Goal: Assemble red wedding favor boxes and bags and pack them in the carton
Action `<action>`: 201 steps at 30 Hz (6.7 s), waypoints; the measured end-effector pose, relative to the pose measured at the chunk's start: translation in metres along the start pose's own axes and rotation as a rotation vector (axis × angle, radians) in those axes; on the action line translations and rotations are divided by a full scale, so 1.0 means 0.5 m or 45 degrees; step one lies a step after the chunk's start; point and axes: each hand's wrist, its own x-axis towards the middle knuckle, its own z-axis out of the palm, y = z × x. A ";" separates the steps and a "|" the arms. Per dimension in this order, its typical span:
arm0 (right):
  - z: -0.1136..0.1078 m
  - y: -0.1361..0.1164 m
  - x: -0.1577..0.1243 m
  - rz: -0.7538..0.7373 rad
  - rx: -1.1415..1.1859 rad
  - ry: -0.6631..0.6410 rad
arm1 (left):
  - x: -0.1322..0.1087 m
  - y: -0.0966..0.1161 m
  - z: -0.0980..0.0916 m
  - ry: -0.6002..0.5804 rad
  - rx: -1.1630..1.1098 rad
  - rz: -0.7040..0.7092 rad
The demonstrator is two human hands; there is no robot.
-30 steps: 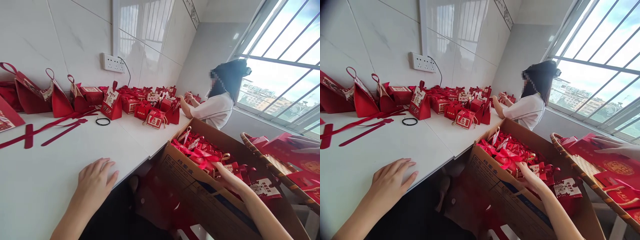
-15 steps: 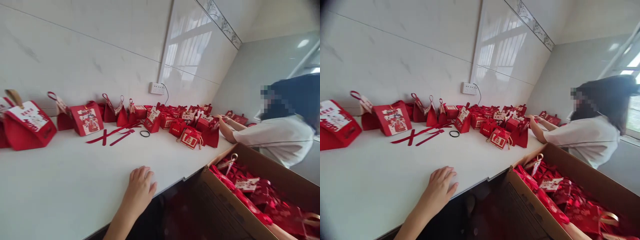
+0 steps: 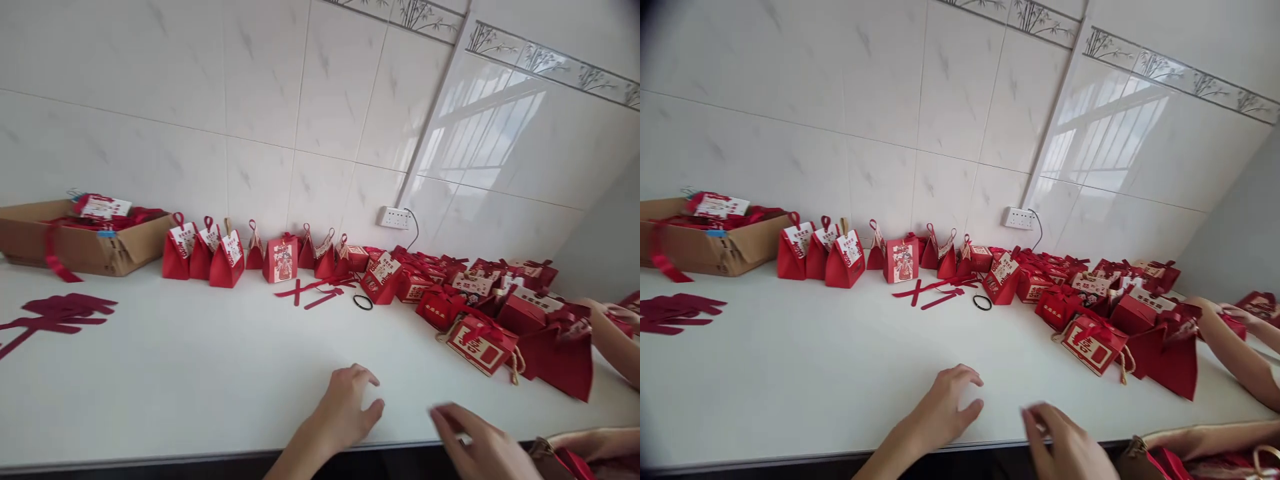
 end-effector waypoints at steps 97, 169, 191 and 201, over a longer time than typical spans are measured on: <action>0.157 -0.219 0.268 -0.862 0.771 0.192 | 0.138 -0.035 -0.177 0.681 -0.493 0.002; 0.151 -0.247 0.261 -0.501 1.066 0.043 | 0.139 -0.013 -0.172 0.772 -0.465 0.006; 0.141 -0.228 0.277 -0.645 0.923 -0.172 | 0.139 -0.019 -0.171 0.751 -0.527 0.008; 0.140 -0.233 0.263 -0.676 0.887 -0.068 | 0.138 -0.017 -0.172 0.756 -0.488 0.018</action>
